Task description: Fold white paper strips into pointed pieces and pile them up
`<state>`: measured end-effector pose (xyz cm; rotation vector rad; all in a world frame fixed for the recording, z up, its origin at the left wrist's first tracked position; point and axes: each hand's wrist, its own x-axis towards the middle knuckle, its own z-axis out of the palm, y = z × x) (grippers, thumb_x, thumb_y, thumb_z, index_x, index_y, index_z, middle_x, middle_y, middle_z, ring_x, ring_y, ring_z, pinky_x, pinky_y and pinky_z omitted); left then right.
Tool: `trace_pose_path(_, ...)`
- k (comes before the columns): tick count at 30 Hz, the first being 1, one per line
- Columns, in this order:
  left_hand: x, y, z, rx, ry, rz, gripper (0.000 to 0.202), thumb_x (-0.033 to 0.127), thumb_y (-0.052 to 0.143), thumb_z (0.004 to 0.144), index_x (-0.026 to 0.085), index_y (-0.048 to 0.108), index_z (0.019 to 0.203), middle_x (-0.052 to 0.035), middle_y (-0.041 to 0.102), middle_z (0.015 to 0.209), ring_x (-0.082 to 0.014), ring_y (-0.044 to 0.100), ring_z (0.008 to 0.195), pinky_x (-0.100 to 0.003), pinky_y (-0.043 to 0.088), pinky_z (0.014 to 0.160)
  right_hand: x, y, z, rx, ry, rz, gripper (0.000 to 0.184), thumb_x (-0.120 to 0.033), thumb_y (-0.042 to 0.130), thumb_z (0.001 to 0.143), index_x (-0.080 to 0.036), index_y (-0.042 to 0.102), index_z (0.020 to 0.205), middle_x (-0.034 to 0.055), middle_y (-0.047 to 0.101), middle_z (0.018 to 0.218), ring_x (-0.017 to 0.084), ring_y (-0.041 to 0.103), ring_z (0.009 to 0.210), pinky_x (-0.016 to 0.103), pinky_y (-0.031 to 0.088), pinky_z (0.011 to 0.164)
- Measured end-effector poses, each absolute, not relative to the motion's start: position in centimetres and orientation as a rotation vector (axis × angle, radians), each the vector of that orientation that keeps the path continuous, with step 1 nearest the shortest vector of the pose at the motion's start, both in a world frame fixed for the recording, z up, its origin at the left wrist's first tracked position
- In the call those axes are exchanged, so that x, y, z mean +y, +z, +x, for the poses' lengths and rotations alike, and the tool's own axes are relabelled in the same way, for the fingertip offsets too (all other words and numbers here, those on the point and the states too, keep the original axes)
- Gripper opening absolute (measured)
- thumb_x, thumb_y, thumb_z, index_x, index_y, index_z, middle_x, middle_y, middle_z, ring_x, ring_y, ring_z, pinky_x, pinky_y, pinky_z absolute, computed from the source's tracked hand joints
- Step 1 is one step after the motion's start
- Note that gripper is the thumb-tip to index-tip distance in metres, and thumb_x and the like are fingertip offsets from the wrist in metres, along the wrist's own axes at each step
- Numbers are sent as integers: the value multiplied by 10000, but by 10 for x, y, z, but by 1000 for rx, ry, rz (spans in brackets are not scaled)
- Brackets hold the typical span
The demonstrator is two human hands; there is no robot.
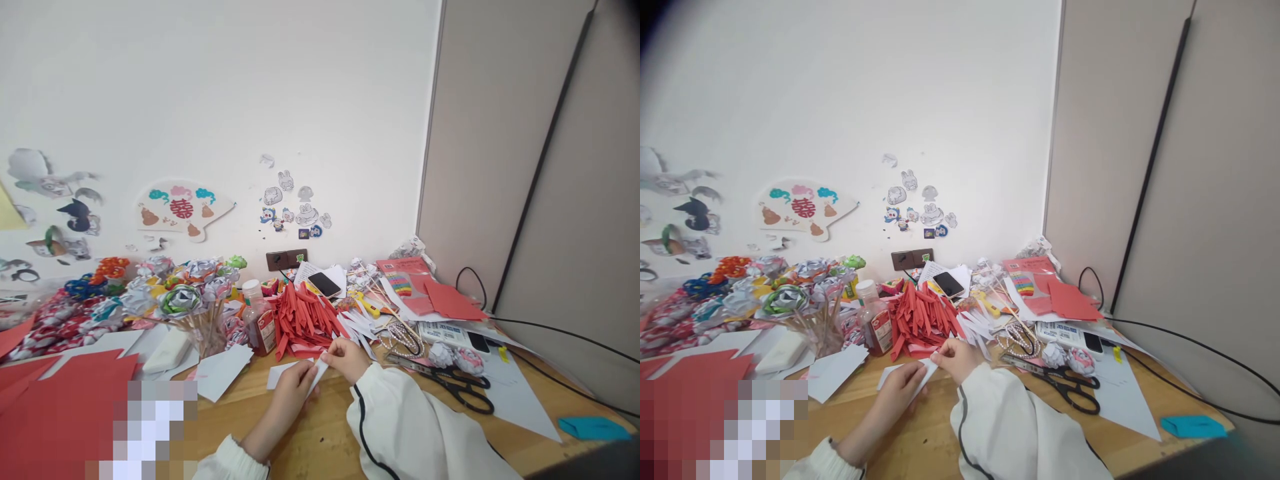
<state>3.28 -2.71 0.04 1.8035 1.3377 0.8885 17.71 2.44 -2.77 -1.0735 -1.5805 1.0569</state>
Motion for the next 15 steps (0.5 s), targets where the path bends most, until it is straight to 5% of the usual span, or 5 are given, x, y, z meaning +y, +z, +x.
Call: trace_pose_path(15, -22, -3, 28, 1317, 881, 1709, 300, 438, 404, 693, 160, 482, 614, 28, 517, 498, -89, 427, 334, -194, 298, 341, 29, -32, 178, -1512, 1201, -1020, 272, -401, 606, 570, -142, 554, 632, -13, 557, 530, 99, 505, 501, 211, 385, 492)
